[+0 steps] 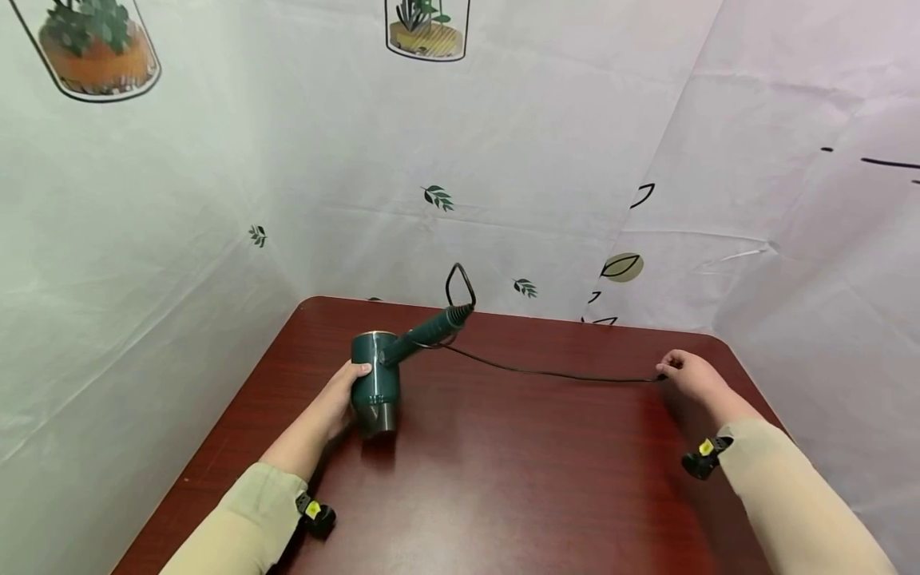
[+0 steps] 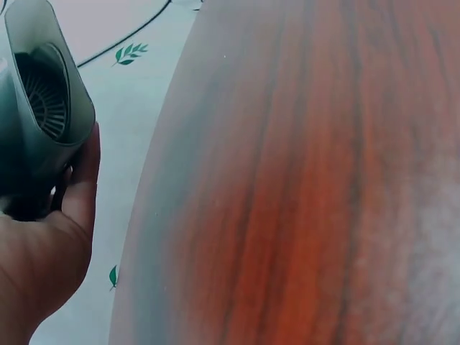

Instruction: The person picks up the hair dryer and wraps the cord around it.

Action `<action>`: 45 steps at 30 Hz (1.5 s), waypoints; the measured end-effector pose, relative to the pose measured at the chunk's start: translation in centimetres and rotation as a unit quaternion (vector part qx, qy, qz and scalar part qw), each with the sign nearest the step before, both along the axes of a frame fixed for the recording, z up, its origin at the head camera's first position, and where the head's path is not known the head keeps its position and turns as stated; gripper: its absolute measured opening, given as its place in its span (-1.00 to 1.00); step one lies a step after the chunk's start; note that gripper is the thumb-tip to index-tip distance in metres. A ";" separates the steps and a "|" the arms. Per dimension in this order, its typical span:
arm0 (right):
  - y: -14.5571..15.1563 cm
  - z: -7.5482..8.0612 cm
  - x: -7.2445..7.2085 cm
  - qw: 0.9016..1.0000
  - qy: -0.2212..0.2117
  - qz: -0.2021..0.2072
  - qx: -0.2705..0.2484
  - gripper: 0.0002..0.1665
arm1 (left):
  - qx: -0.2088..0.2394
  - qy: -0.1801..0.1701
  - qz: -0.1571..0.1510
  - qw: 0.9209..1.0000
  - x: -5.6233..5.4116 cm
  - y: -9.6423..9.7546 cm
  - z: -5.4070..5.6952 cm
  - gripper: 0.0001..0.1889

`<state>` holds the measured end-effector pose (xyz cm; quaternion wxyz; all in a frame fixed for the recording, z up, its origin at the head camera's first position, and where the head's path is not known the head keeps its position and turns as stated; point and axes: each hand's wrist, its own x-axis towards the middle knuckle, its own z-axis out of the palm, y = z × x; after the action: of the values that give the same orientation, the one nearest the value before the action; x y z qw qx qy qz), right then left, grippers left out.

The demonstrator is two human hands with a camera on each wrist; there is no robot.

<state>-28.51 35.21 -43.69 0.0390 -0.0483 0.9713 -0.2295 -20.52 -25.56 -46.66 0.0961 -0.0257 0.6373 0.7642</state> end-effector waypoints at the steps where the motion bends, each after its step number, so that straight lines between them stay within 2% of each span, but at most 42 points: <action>1: 0.0 0.0 0.1 1.000 0.000 0.006 -0.011 -0.76 | 0.000 -0.002 0.011 1.000 -0.1 0.0 0.0 -0.36; 4: 0.0 0.2 0.3 0.997 -0.033 0.030 -0.056 -0.80 | -0.008 -0.010 0.041 0.999 -0.4 0.2 0.0 -0.36; 9: 0.1 0.8 1.2 0.984 -0.114 0.066 -0.122 -0.72 | -0.030 -0.021 0.078 0.996 -0.9 0.2 0.0 -0.34; 15: -0.4 2.3 2.6 0.981 -0.116 0.101 -0.120 -0.75 | -0.072 -0.023 0.091 0.993 -1.1 0.2 0.2 -0.27; 20: -1.3 4.4 3.5 0.979 -0.101 0.147 -0.098 -0.75 | -0.105 -0.018 0.093 0.990 -1.5 0.5 0.4 -0.24; 25: -3.7 6.7 4.7 0.977 -0.068 0.186 -0.077 -0.79 | -0.123 -0.003 0.093 0.988 -1.8 1.0 0.5 -0.22; 33: -8.7 9.6 6.9 0.964 -0.001 0.253 -0.081 -0.79 | -0.135 -0.008 0.079 0.988 -1.8 1.9 0.5 -0.15; 37: -10.6 10.5 7.7 0.952 0.030 0.289 -0.094 -0.81 | -0.136 -0.012 0.074 0.988 -1.7 2.0 0.8 -0.11; 41: -12.4 11.2 8.4 0.933 0.051 0.335 -0.122 -0.85 | -0.151 -0.012 0.075 0.986 -1.7 2.1 0.9 -0.07; 45: -14.5 12.0 8.9 0.916 0.047 0.367 -0.152 -0.88 | -0.175 -0.010 0.075 0.982 -1.7 2.3 0.8 -0.04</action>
<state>-19.61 20.67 -31.73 0.0675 -0.4176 0.8394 -0.3412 -22.19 -23.28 -45.83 0.0388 -0.0977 0.7563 0.6457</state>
